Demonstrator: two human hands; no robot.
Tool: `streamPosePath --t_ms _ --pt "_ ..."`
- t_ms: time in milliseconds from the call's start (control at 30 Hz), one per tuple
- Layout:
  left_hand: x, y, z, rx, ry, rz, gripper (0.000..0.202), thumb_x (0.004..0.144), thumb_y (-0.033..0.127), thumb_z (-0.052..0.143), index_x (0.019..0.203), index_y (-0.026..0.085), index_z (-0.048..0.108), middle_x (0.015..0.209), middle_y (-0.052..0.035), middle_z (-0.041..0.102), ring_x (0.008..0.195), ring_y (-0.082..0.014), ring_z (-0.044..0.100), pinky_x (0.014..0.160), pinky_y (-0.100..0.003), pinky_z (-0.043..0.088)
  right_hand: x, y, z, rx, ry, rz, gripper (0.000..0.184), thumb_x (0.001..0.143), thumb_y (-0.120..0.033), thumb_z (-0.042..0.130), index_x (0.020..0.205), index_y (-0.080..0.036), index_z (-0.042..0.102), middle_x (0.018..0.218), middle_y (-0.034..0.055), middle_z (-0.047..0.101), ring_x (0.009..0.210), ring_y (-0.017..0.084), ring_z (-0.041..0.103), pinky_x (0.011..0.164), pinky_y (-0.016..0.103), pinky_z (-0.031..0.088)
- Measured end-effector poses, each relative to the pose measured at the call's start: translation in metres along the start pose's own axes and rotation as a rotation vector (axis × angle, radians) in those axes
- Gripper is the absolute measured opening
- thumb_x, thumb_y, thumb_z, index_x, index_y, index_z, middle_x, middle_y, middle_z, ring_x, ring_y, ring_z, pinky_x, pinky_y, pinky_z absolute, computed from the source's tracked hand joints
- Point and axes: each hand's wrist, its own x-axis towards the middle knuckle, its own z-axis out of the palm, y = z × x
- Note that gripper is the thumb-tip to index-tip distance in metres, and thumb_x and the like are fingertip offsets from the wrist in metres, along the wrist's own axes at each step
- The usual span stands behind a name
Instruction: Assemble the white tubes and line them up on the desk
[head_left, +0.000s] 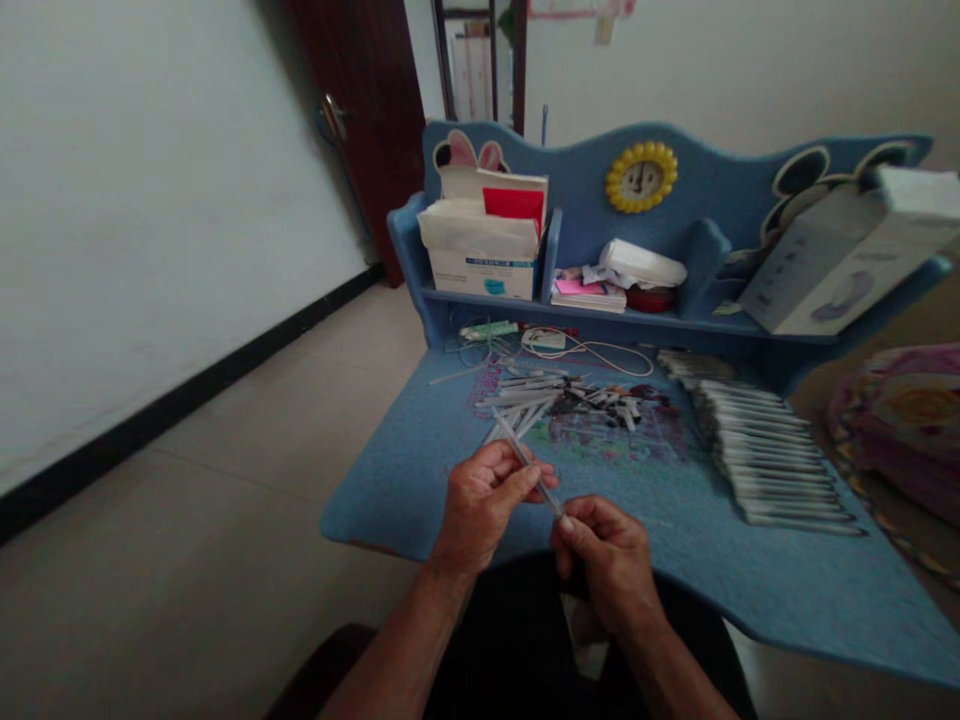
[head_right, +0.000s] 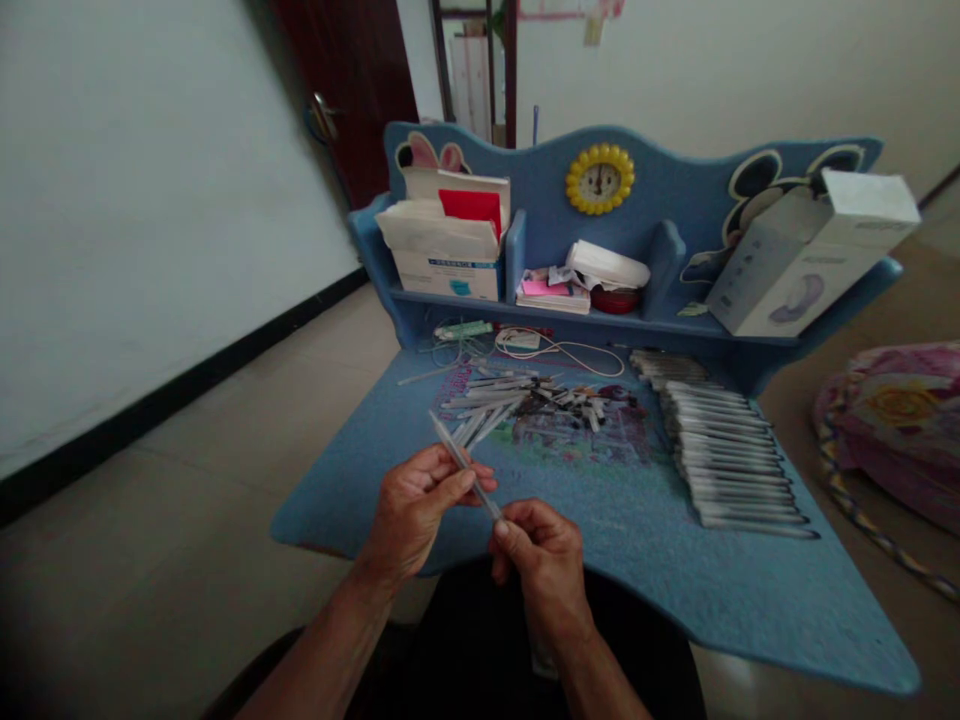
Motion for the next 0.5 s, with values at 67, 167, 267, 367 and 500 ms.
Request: streamPosePath --t_ms 67,167,267,367,500 --pt "0.001 -0.002 0.000 -0.004 0.002 -0.003 0.012 0.078 0.024 0.061 0.083 0.013 0.061 0.079 -0.0049 0.070 0.073 -0.0162 0.066 0.061 -0.023 0.052 0.002 0.002 -0.001 0.000 -0.010 0.001 0.019 0.073 -0.031 0.067 0.068 -0.015 0.059 0.050 -0.0037 0.057 0.038 0.005 0.046 0.039 0.016 0.035" --pt "0.003 -0.004 0.000 -0.006 0.004 -0.013 0.010 0.079 0.023 0.060 0.083 0.013 0.061 0.079 -0.0044 0.070 0.073 -0.0159 0.066 0.062 -0.023 0.052 0.006 0.005 -0.002 -0.004 -0.019 0.013 0.019 0.073 -0.032 0.067 0.069 -0.015 0.059 0.052 -0.0031 0.058 0.038 0.006 0.047 0.040 0.017 0.036" --pt "0.006 -0.004 0.000 0.009 0.021 0.015 0.009 0.078 0.021 0.060 0.084 0.014 0.061 0.078 -0.0037 0.070 0.074 -0.0166 0.066 0.064 -0.023 0.052 0.012 0.005 -0.003 -0.071 -0.059 0.003 0.020 0.074 -0.034 0.066 0.070 -0.015 0.059 0.054 -0.0020 0.060 0.041 0.007 0.049 0.043 0.019 0.038" --pt "0.007 -0.001 -0.001 0.039 0.020 0.050 0.010 0.077 0.020 0.061 0.084 0.013 0.063 0.078 -0.0037 0.069 0.074 -0.0175 0.067 0.067 -0.025 0.053 0.021 0.003 -0.008 -0.213 -0.135 -0.027 0.024 0.078 -0.039 0.061 0.074 -0.015 0.061 0.053 -0.0019 0.058 0.043 0.009 0.050 0.044 0.020 0.040" --pt "0.006 -0.001 -0.005 0.095 0.033 0.063 0.013 0.077 0.021 0.061 0.088 0.014 0.063 0.083 -0.0044 0.070 0.077 -0.0185 0.067 0.070 -0.026 0.053 0.047 -0.005 -0.031 -0.548 -0.036 -0.133 0.030 0.082 -0.042 0.052 0.087 -0.015 0.063 0.062 0.0011 0.062 0.047 0.011 0.053 0.046 0.022 0.042"
